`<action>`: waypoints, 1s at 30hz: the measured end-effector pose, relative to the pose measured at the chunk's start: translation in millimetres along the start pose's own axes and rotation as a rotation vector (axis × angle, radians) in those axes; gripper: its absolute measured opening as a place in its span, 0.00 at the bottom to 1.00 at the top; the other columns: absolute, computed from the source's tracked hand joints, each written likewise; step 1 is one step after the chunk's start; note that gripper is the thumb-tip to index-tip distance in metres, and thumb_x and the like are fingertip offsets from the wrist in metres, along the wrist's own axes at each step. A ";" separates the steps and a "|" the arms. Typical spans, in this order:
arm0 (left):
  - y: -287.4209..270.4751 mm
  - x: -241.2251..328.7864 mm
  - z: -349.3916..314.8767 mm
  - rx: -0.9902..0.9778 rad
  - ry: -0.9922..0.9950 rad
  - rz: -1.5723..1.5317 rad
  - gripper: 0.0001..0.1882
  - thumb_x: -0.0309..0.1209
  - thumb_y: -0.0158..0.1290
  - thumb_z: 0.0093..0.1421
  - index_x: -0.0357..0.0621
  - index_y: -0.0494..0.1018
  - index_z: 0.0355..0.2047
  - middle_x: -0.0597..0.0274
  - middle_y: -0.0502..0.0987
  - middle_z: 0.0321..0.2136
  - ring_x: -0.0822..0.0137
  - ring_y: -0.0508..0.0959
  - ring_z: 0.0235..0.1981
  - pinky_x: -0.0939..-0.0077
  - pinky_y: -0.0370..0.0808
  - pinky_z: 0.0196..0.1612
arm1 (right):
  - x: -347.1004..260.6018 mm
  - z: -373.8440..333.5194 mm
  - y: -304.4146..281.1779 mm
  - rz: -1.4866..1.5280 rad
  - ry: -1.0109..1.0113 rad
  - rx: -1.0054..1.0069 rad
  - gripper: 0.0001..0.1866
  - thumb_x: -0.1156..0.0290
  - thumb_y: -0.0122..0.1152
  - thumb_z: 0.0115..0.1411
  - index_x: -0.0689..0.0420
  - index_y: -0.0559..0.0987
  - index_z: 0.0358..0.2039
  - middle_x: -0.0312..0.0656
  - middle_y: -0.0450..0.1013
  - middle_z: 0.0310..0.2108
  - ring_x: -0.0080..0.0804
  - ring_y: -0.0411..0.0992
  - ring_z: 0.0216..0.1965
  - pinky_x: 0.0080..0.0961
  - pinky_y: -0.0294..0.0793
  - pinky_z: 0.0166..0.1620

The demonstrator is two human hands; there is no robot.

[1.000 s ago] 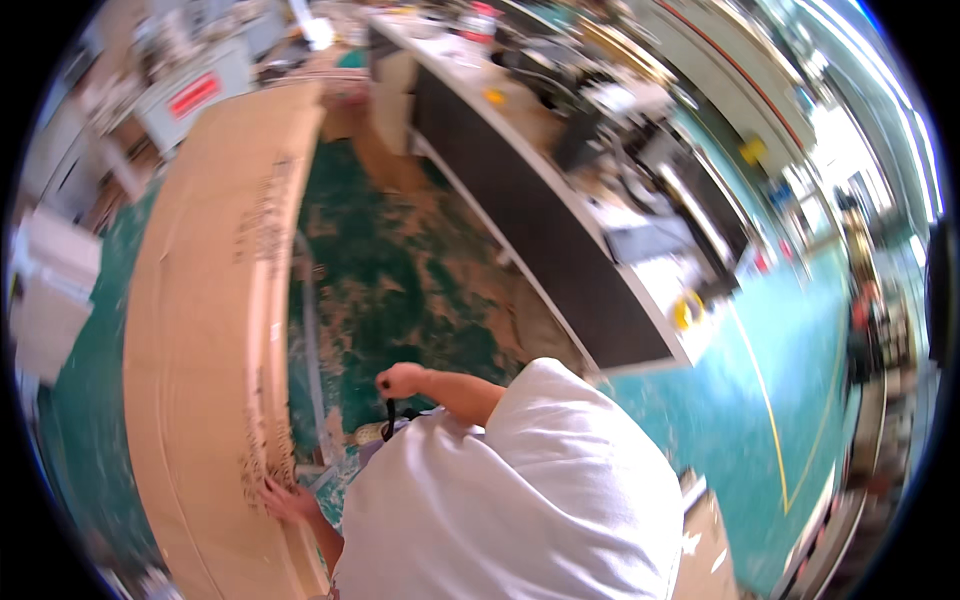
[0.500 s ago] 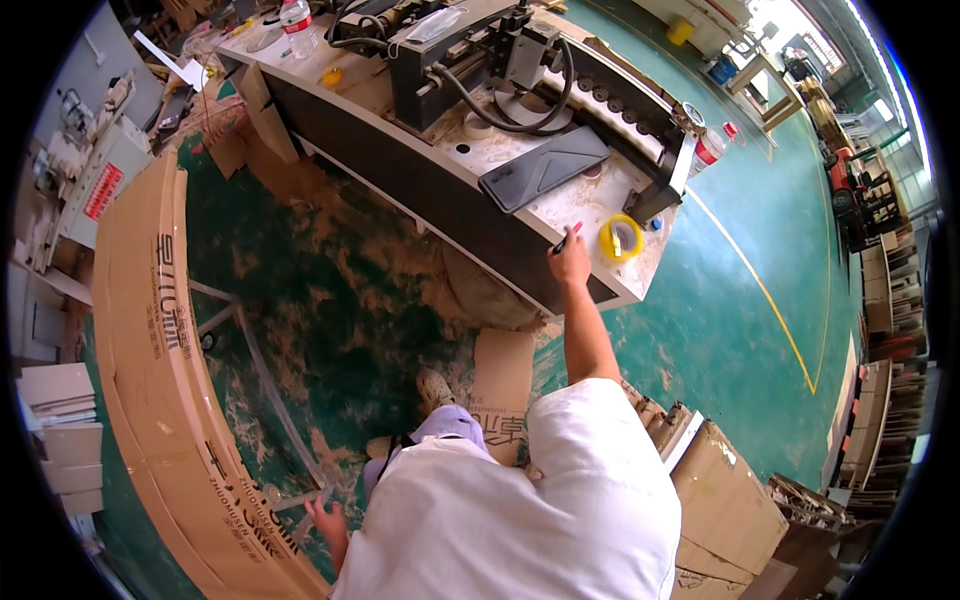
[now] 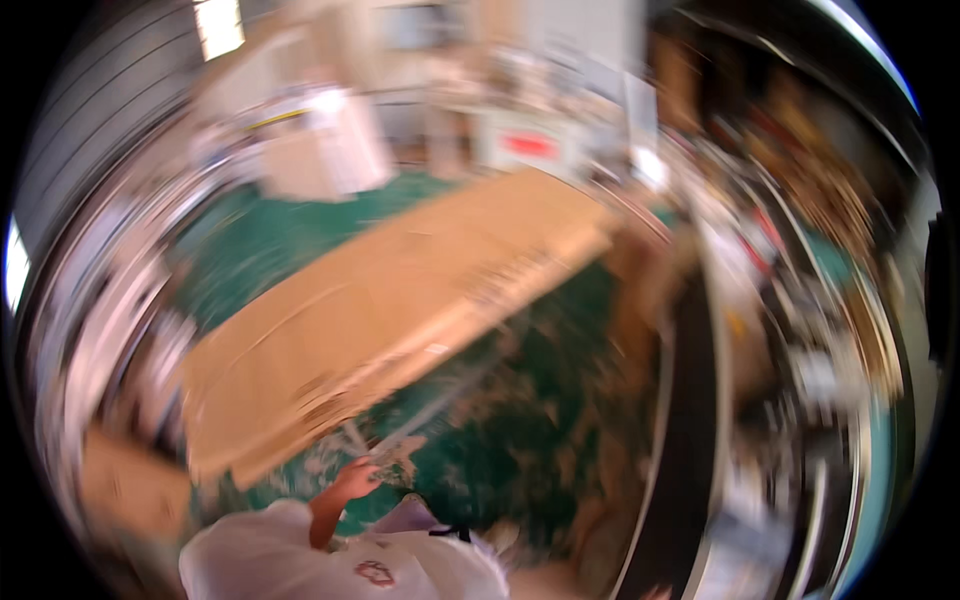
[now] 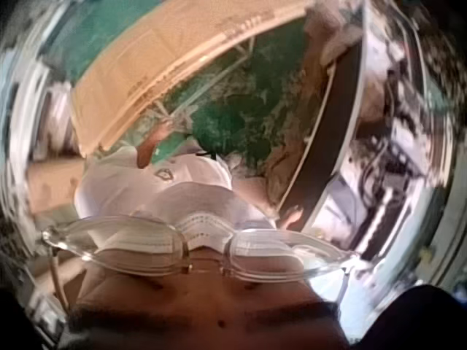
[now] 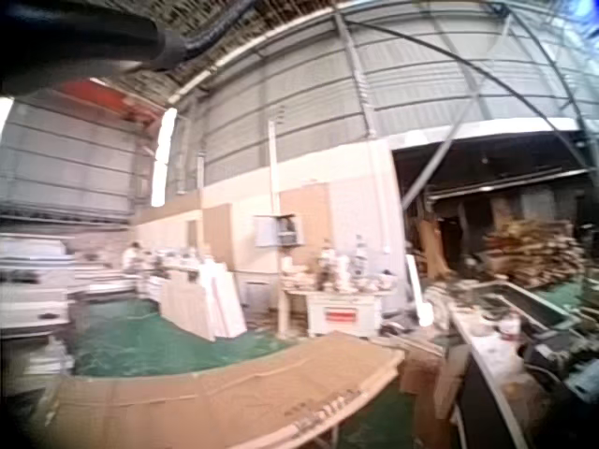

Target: The person wraps a large furniture panel in corrugated cardboard, secures the packaging with tape using a dispenser, and marks the exterior with a marker.

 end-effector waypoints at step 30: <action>199.0 -346.8 -548.9 0.487 -1.776 -1.001 0.21 0.45 0.51 0.53 0.53 0.82 0.43 0.50 0.82 0.40 0.48 0.81 0.44 0.57 0.77 0.49 | -784.3 -611.5 389.7 0.360 -1.563 -0.460 0.23 0.58 0.61 0.58 0.56 0.76 0.50 0.52 0.70 0.52 0.52 0.71 0.51 0.53 0.70 0.50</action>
Point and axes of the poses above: each hand's wrist, its own z-axis towards the middle knuckle, its own y-axis out of the palm, x = y × z, the point moved 10 cm from there along z, towards the middle knuckle
